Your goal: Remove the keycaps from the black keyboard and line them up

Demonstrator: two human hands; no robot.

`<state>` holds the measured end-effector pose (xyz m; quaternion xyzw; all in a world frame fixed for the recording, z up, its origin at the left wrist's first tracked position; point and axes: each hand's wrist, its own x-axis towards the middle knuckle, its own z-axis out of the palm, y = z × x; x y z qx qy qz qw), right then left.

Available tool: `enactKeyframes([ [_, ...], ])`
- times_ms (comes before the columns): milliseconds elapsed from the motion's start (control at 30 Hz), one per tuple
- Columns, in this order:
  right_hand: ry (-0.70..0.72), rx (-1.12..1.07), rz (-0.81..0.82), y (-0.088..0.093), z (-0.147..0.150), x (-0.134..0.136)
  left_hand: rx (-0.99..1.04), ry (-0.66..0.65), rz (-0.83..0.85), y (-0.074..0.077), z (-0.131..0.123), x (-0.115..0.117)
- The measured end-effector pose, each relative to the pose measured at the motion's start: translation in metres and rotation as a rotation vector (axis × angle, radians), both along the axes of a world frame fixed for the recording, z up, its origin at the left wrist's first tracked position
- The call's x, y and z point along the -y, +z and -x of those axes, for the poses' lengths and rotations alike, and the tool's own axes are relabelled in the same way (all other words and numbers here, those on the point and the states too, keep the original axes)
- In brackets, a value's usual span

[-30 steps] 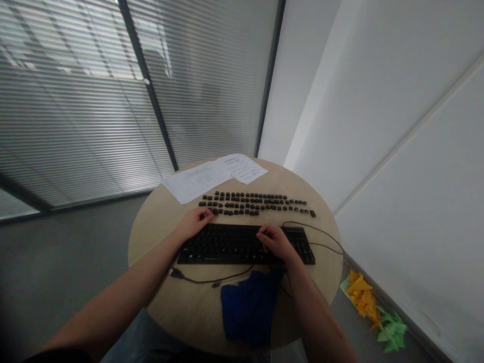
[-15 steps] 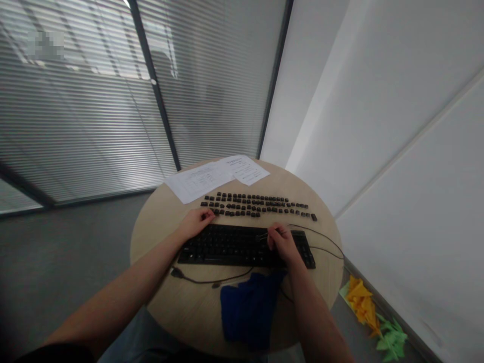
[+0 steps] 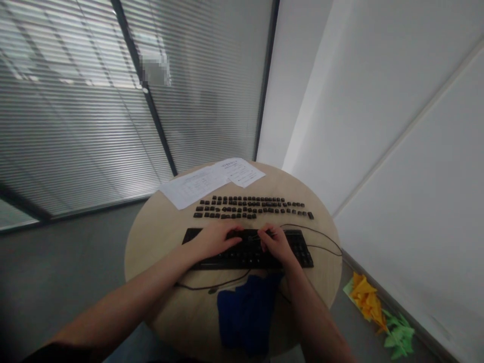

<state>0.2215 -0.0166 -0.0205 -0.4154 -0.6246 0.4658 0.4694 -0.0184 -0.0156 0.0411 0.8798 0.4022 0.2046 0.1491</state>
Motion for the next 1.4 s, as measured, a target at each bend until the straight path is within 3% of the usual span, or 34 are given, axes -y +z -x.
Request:
enactKeyframes([
  [200, 0.013, -0.051, -0.006, 0.001, 0.002, -0.001, -0.014, -0.050, 0.042, -0.006, -0.038, -0.006],
  [367, -0.021, -0.023, -0.047, 0.000, 0.000, -0.003, -0.098, 0.031, 0.022, -0.007, -0.050, -0.012],
  [600, -0.161, 0.028, -0.065, 0.004, 0.003, -0.005, -0.095, 0.019, -0.052, -0.012, -0.046, -0.017],
  [800, -0.167, -0.036, -0.026, 0.000, 0.006, -0.008, -0.098, 0.015, -0.049, -0.017, -0.044, -0.018],
  [1167, -0.157, 0.049, -0.036, -0.002, 0.006, -0.009, 0.094, 0.050, 0.160, -0.021, -0.032, -0.024],
  [1400, -0.199, 0.068, -0.077, 0.001, 0.006, -0.008, 0.109, 0.041, 0.139, -0.018, -0.030, -0.025],
])
